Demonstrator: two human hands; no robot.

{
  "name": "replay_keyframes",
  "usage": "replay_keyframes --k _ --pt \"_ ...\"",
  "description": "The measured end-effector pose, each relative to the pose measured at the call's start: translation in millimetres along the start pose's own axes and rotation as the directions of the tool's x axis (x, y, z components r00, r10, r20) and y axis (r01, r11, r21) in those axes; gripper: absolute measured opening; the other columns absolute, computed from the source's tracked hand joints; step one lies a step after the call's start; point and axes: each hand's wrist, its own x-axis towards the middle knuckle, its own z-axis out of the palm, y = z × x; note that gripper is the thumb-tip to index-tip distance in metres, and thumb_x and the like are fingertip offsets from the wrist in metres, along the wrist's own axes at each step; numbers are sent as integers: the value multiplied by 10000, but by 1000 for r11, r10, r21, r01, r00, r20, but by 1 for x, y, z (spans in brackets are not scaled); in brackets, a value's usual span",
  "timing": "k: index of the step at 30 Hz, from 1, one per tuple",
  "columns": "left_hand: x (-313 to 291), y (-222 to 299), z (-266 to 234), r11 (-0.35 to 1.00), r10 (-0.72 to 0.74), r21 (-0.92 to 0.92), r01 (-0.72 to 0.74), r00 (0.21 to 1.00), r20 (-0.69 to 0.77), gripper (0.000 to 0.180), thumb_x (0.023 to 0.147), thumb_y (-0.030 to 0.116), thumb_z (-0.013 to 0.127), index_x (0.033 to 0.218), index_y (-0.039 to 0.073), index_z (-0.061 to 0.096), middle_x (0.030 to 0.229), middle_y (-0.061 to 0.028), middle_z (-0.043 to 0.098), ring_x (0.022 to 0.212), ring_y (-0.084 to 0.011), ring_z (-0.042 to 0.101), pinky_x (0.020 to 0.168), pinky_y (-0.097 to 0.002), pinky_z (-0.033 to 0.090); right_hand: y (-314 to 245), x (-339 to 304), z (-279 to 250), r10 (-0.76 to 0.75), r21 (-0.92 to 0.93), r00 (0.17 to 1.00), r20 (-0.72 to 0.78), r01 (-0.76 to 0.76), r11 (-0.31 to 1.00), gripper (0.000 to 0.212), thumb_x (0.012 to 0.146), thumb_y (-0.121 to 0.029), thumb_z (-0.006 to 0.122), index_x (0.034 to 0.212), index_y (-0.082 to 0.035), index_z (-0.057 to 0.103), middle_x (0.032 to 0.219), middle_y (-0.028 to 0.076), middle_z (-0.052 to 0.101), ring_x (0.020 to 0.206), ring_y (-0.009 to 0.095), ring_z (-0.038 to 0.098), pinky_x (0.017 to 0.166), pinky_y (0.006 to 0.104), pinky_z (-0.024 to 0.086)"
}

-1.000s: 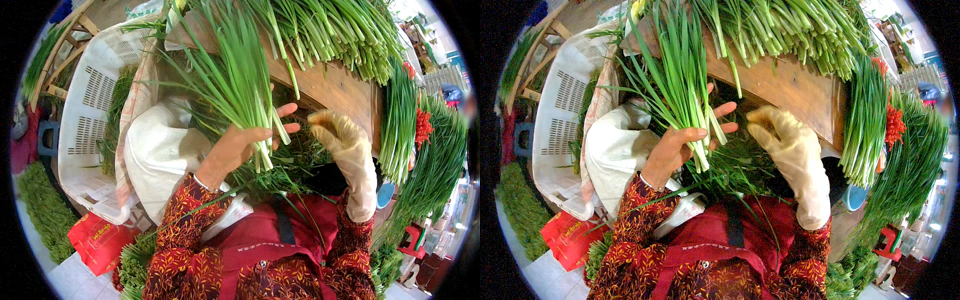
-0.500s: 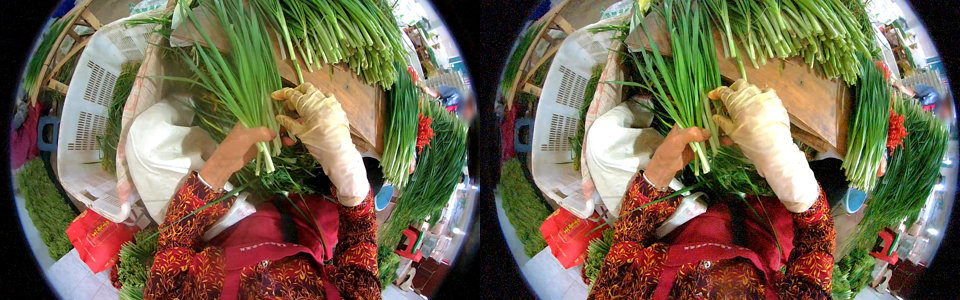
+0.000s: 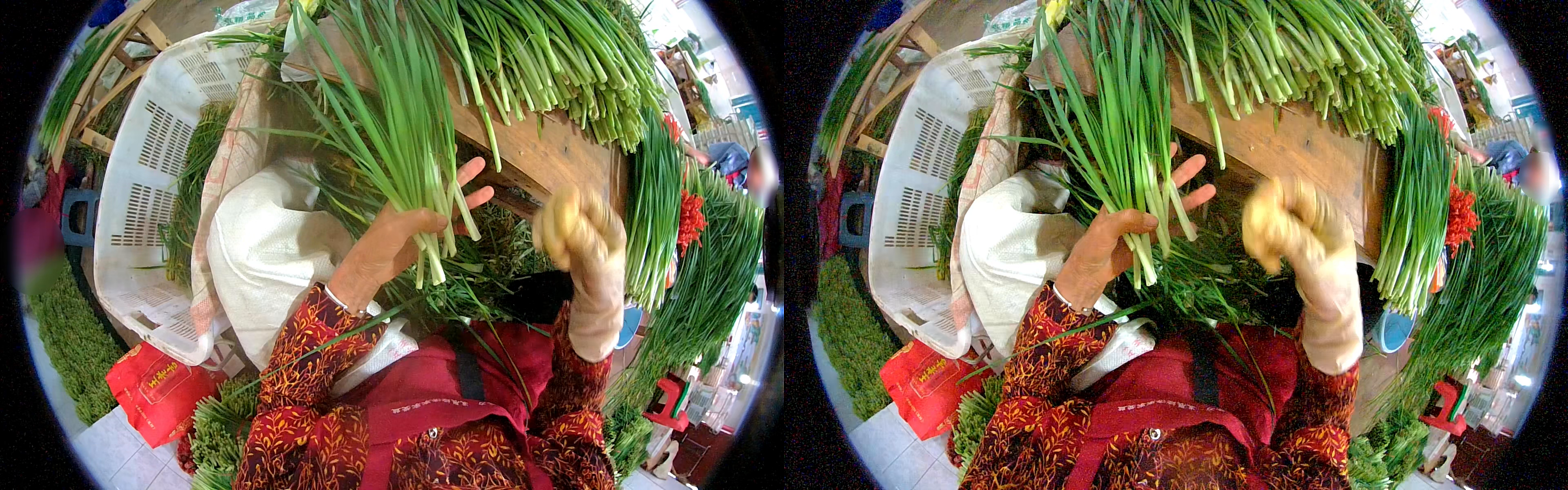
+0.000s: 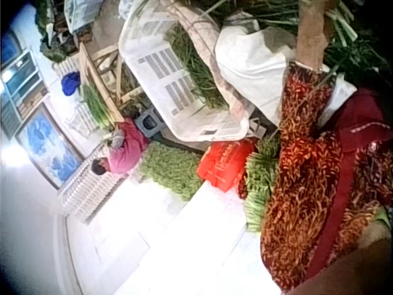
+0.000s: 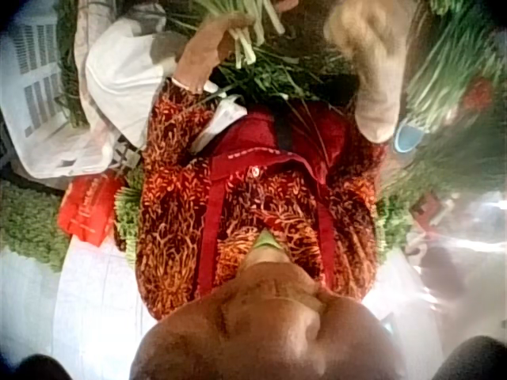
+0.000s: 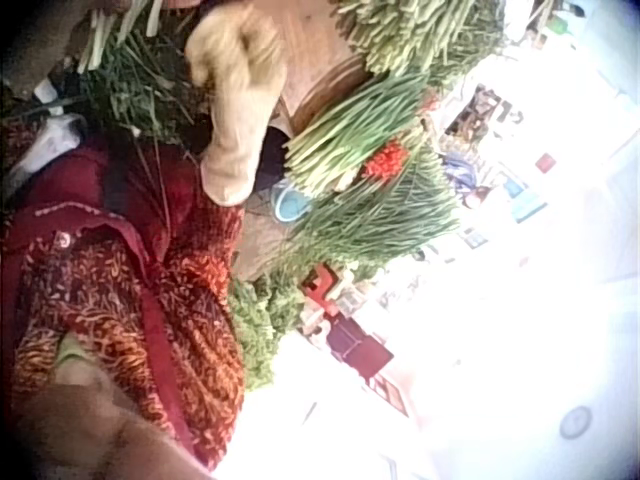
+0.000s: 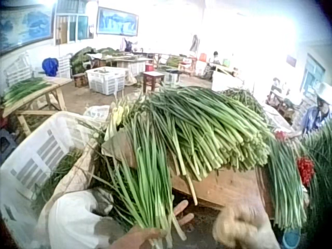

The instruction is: The person sorts and bunched green onions by hand, removing damaged leaves and arranging the clean stems into organized piles on a wooden surface.

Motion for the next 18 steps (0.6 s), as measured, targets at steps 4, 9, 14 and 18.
replay_keyframes --k 4,9,14,18 --pt "2 -2 -3 997 -8 70 8 1000 -6 726 702 138 521 1322 61 152 1337 -173 248 1208 -292 309 962 -388 318 11 -19 3 376 -542 921 -104 -369 755 424 796 -435 504 875 -25 573 742 92 585 620 157 539 571 249 422" --pt "5 -1 0 994 17 106 -13 999 -33 610 795 168 485 1308 38 182 1313 -182 286 1206 -278 313 977 -378 296 45 0 24 388 -446 920 -60 -372 814 352 842 -323 487 990 -11 554 737 30 558 636 109 491 614 236 397" --pt "9 -9 -6 998 -10 58 19 989 -147 465 816 145 506 1232 25 337 1175 -141 468 1108 -276 437 940 -384 355 62 -4 27 399 -363 915 -61 -393 845 264 849 -245 511 967 -17 571 704 3 555 604 80 480 593 205 389" --pt "8 -9 -6 1000 -6 -15 3 977 -215 317 807 116 514 1108 44 443 1135 -114 505 1073 -270 469 923 -389 376 56 -8 19 407 -251 908 -103 -419 873 222 842 -222 523 925 -25 583 732 10 571 623 75 485 605 203 394"
